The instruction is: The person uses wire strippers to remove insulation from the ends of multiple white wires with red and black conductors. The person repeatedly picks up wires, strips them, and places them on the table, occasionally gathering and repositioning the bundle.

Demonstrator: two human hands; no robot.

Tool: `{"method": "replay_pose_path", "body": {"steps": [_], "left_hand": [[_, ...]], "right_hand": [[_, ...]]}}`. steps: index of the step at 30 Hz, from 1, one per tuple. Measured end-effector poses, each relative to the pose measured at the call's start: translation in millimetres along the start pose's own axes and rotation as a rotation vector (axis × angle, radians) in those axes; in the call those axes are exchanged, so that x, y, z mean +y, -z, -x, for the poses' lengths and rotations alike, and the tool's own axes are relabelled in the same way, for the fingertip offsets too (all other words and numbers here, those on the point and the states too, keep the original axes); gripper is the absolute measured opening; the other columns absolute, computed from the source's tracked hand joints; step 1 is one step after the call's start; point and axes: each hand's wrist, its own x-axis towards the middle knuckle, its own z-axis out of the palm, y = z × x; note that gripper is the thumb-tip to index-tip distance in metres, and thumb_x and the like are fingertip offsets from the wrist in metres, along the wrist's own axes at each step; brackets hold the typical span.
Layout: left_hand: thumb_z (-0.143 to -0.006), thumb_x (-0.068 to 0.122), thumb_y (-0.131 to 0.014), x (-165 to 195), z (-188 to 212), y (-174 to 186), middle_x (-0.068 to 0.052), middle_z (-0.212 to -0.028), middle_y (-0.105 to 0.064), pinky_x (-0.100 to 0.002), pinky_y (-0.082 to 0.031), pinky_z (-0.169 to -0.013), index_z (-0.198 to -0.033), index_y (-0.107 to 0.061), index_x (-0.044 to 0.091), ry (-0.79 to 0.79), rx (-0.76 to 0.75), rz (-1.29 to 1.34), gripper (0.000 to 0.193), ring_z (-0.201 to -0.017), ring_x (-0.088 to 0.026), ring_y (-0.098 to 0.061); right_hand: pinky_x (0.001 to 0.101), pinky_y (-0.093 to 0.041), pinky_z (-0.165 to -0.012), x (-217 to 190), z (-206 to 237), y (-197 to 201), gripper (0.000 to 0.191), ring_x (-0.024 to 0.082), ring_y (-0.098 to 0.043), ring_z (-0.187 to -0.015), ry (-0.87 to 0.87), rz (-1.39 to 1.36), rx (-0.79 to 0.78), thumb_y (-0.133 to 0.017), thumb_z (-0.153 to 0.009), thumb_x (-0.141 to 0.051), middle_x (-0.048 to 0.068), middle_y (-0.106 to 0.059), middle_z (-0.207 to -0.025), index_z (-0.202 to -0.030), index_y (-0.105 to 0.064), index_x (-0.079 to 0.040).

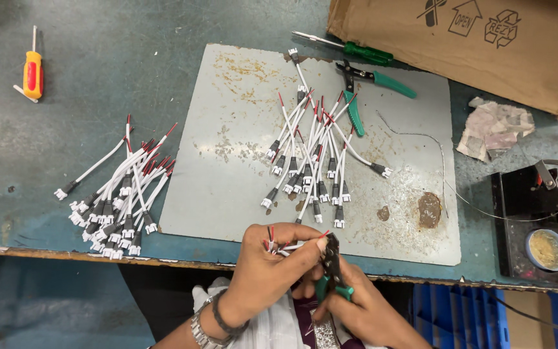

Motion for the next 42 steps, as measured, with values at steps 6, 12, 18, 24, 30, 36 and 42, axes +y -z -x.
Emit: {"method": "replay_pose_path", "body": {"steps": [6,12,18,24,30,36,42], "left_hand": [[-0.098,0.01,-0.066,-2,-5,11,-0.011,-0.068,-0.071,-0.026,-0.048,-0.038,-0.107,-0.073,-0.011,0.046,-0.145,0.083,0.024,-0.046,-0.014,-0.065],[-0.098,0.009,-0.065,-1,-5,9,-0.011,-0.067,-0.07,-0.024,-0.041,-0.034,-0.107,-0.071,-0.012,0.05,-0.129,0.113,0.024,-0.045,-0.013,-0.063],[-0.096,0.01,-0.068,4,-1,8,-0.007,-0.072,-0.074,-0.022,-0.051,-0.047,-0.098,-0.076,-0.007,0.028,-0.107,-0.066,0.02,-0.054,-0.009,-0.066],[-0.09,0.008,-0.068,2,-5,7,-0.006,-0.066,-0.069,-0.022,-0.045,-0.04,-0.089,-0.075,-0.006,0.087,-0.068,-0.01,0.016,-0.047,-0.008,-0.061],[-0.09,0.008,-0.069,-1,-7,6,-0.006,-0.063,-0.068,-0.022,-0.044,-0.039,-0.087,-0.074,-0.006,0.056,-0.027,-0.008,0.016,-0.046,-0.008,-0.06],[-0.088,0.008,-0.069,-2,-8,7,-0.005,-0.063,-0.068,-0.022,-0.044,-0.04,-0.084,-0.074,-0.006,0.041,-0.016,-0.02,0.016,-0.046,-0.007,-0.058],[-0.088,0.005,-0.066,-8,-10,8,-0.006,-0.063,-0.067,-0.023,-0.045,-0.042,-0.081,-0.072,-0.007,0.027,-0.013,0.005,0.015,-0.048,-0.007,-0.057]], "right_hand": [[0.0379,-0.063,-0.078,10,6,4,0.034,0.028,-0.071,-0.089,-0.098,-0.326,-0.105,-0.049,-0.081,0.004,0.018,-0.064,-0.105,-0.116,-0.049,0.001],[0.0368,-0.064,-0.08,20,6,13,0.047,0.029,-0.076,-0.089,-0.097,-0.265,-0.134,-0.05,-0.077,-0.001,0.021,-0.067,-0.114,-0.124,-0.049,-0.004],[0.0285,-0.048,-0.065,22,9,27,0.056,0.029,-0.076,-0.091,-0.11,-0.285,-0.076,-0.05,-0.082,-0.001,0.02,-0.063,-0.12,-0.137,-0.044,-0.002],[0.0399,-0.063,-0.089,22,6,23,0.082,0.026,-0.072,-0.098,0.005,-0.171,-0.18,-0.044,-0.078,0.009,0.017,-0.058,-0.127,-0.156,-0.026,-0.009],[0.0401,-0.061,-0.092,17,3,22,0.08,0.023,-0.068,-0.106,0.064,-0.113,-0.184,-0.044,-0.08,0.01,0.018,-0.059,-0.129,-0.156,-0.027,-0.007],[0.0367,-0.061,-0.091,17,1,22,0.085,0.023,-0.072,-0.098,0.017,-0.051,-0.146,-0.043,-0.077,0.01,0.015,-0.058,-0.129,-0.157,-0.023,-0.011],[0.0351,-0.06,-0.088,15,0,18,0.081,0.02,-0.067,-0.102,0.1,0.032,-0.121,-0.042,-0.08,0.013,0.015,-0.059,-0.127,-0.157,-0.027,-0.007]]}}
